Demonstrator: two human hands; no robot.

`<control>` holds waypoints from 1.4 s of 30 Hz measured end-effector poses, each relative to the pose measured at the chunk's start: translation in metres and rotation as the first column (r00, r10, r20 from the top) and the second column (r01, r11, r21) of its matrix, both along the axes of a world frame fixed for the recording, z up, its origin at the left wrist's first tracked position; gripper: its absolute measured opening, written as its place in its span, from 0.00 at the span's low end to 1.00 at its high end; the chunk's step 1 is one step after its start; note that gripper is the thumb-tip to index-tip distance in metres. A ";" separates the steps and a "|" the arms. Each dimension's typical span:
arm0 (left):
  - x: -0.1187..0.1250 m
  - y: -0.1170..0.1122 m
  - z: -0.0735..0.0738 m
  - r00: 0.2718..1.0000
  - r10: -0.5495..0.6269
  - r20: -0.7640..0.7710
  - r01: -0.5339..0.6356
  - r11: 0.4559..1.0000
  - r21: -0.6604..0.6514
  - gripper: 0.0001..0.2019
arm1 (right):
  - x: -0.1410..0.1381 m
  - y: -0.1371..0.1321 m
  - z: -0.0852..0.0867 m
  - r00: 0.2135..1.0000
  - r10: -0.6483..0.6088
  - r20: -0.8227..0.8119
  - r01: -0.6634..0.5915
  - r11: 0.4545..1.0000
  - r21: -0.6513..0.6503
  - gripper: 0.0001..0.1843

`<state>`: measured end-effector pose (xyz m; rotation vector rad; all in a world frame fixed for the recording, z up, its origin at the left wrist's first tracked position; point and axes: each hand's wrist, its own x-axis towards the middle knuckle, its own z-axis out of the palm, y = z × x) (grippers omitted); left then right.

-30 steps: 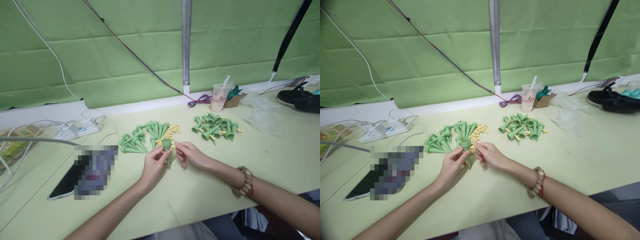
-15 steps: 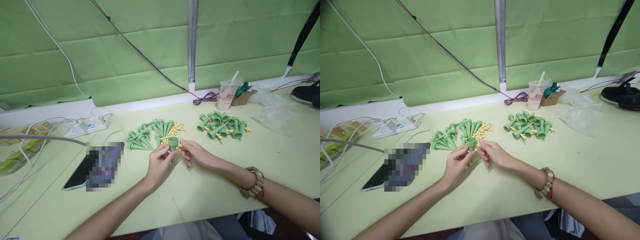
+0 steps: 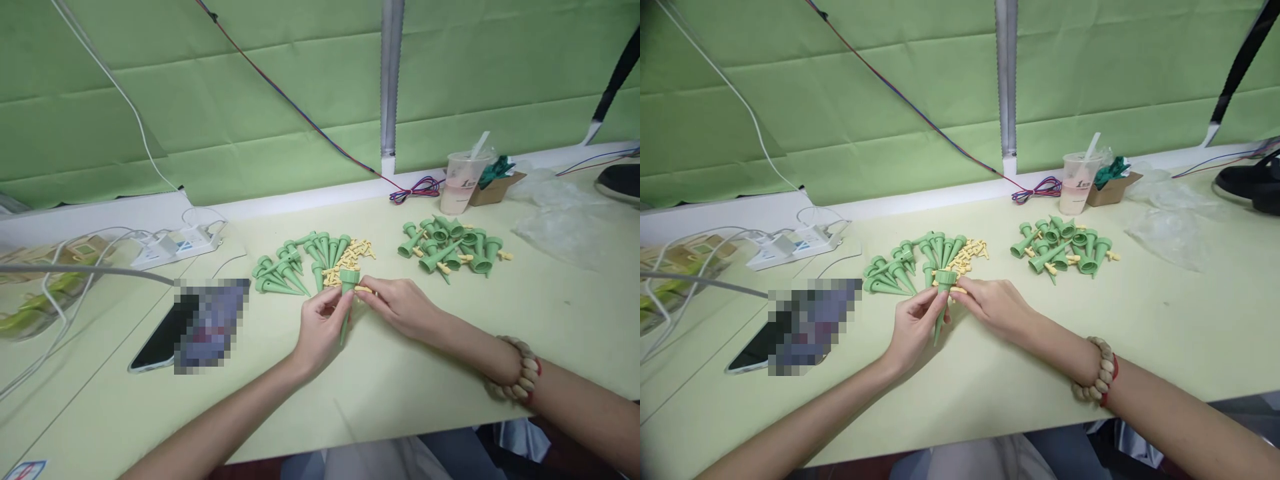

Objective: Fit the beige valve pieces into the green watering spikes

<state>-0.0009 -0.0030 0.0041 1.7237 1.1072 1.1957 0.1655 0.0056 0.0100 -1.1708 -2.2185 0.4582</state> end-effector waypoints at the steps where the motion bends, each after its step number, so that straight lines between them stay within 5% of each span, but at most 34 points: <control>1: 0.000 0.000 0.000 1.000 0.001 -0.008 0.000 1.000 0.010 0.17 | 0.000 0.000 0.000 1.000 0.000 0.013 0.000 1.000 0.010 0.16; 8: -0.001 -0.004 -0.001 0.993 0.037 -0.110 -0.022 0.991 0.135 0.15 | -0.003 -0.001 -0.004 0.996 0.019 -0.087 -0.022 0.999 -0.029 0.16; 11: -0.001 -0.005 0.000 0.987 0.081 -0.138 -0.050 0.976 0.214 0.15 | -0.006 -0.005 -0.006 0.946 0.041 -0.322 -0.116 0.969 -0.220 0.20; 15: -0.001 -0.004 0.000 0.986 0.096 -0.136 -0.057 0.963 0.262 0.14 | -0.010 -0.002 -0.010 0.774 -0.003 -0.633 -0.409 0.760 -0.505 0.25; 19: -0.001 -0.003 -0.002 0.987 0.098 -0.131 -0.063 0.968 0.244 0.14 | -0.011 0.005 -0.011 0.742 -0.016 -0.670 -0.523 0.612 -0.593 0.28; 21: -0.001 -0.004 -0.002 0.987 0.087 -0.136 -0.053 0.969 0.242 0.13 | -0.010 0.005 -0.009 0.788 -0.019 -0.616 -0.461 0.645 -0.610 0.29; 23: -0.001 -0.004 -0.001 0.988 0.072 -0.138 -0.037 0.971 0.238 0.13 | -0.008 0.003 -0.006 0.867 -0.010 -0.498 -0.299 0.790 -0.536 0.30; 25: -0.001 -0.004 0.000 0.990 0.068 -0.126 -0.039 0.975 0.217 0.14 | -0.005 0.000 -0.001 0.943 -0.010 -0.334 -0.105 0.940 -0.325 0.28; 27: -0.002 -0.003 0.000 0.992 0.072 -0.108 -0.051 0.983 0.178 0.16 | -0.002 -0.003 0.003 0.980 -0.015 -0.196 -0.008 0.993 -0.117 0.22; 36: -0.003 -0.004 -0.002 0.988 0.052 -0.146 -0.016 0.972 0.235 0.15 | -0.006 -0.009 -0.002 0.994 0.054 -0.099 -0.060 0.996 -0.060 0.17; 42: -0.001 -0.008 -0.001 0.982 0.115 -0.149 -0.058 0.938 0.342 0.13 | -0.009 -0.013 -0.005 0.950 0.025 -0.311 -0.099 0.970 -0.223 0.23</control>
